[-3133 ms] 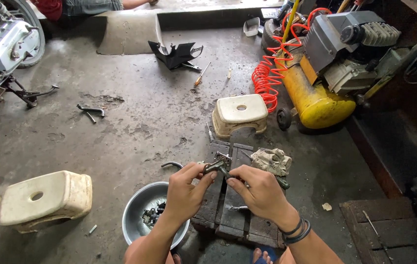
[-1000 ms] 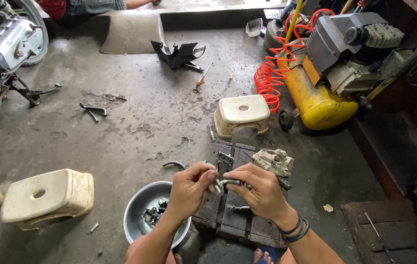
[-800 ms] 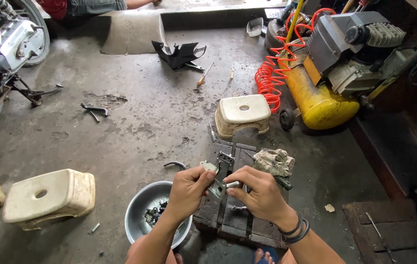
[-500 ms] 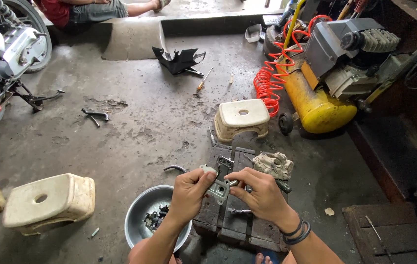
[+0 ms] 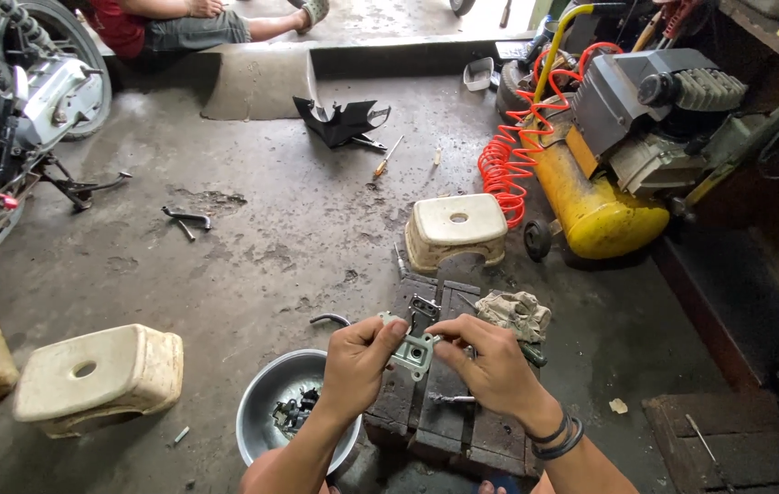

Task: The person sits on the floor and cleans a small metal part with a cloth. They then pick up a metal plate and a bolt, fit the bolt into the plate, and place the assembly into a metal bowl.

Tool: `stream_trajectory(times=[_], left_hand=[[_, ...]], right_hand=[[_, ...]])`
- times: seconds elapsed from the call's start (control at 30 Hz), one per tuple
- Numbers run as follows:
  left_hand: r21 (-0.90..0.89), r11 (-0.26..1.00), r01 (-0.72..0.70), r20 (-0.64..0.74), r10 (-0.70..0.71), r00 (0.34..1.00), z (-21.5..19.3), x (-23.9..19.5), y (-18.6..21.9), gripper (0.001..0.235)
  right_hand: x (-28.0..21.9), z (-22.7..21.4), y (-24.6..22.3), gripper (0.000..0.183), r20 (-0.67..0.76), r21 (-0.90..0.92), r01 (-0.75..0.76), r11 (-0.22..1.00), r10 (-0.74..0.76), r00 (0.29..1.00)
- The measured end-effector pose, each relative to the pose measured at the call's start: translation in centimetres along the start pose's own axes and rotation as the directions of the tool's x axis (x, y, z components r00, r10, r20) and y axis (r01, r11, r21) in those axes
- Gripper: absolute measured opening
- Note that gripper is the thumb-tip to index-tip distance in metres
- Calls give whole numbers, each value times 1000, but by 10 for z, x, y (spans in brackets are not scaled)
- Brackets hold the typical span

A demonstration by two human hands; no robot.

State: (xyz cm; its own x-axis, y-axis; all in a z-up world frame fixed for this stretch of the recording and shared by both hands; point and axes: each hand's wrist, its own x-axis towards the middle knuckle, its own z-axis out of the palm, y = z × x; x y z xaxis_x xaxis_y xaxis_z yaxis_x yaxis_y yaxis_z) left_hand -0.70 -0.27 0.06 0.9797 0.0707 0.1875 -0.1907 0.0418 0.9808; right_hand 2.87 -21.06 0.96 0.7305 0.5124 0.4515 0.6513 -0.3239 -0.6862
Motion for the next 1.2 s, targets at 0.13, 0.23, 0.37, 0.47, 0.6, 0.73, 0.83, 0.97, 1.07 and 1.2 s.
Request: stream_trajectory(times=[0.13, 0.23, 0.37, 0.47, 0.6, 0.73, 0.83, 0.97, 1.07, 1.2], left_hand=[[-11, 999, 46, -13, -46, 999, -2, -11, 10, 50], [-15, 999, 37, 15, -37, 999, -10, -16, 6, 53], [-18, 987, 157, 59, -156, 986, -20, -20, 9, 43], [-82, 983, 167, 62, -162, 985, -21, -24, 10, 41], [-98, 985, 142, 25, -140, 990, -20, -31, 17, 38], [-42, 994, 97, -41, -99, 994, -17, -39, 23, 40], [5, 1000, -26, -59, 26, 998, -17, -44, 14, 45], [38, 992, -121, -85, 124, 989, -17, -53, 11, 55], [317, 874, -367, -64, 406, 912, -19, -59, 13, 49], [393, 663, -637, 41, 680, 732, -14, -69, 18, 51]], right_hand=[[-6, 17, 8, 42, 57, 91, -64, 994, 59, 997], [-6, 22, 11, 48, 92, 95, 12, 995, -21, 996], [-8, 26, -5, 42, 160, 66, 13, 998, -24, 987], [-8, 27, -15, 36, 171, 49, -32, 998, 23, 985], [-7, 25, -32, 39, 175, 145, -79, 986, 53, 983], [-10, 26, -38, 39, 150, 182, -101, 978, 74, 986], [-15, 26, -48, 35, 112, 149, -135, 980, 119, 987], [-22, 23, -66, 33, 82, 119, -161, 980, 152, 985], [-29, 21, -76, 28, 62, 92, -207, 974, 202, 977], [-40, 10, -102, 23, -1, 27, -299, 954, 299, 954]])
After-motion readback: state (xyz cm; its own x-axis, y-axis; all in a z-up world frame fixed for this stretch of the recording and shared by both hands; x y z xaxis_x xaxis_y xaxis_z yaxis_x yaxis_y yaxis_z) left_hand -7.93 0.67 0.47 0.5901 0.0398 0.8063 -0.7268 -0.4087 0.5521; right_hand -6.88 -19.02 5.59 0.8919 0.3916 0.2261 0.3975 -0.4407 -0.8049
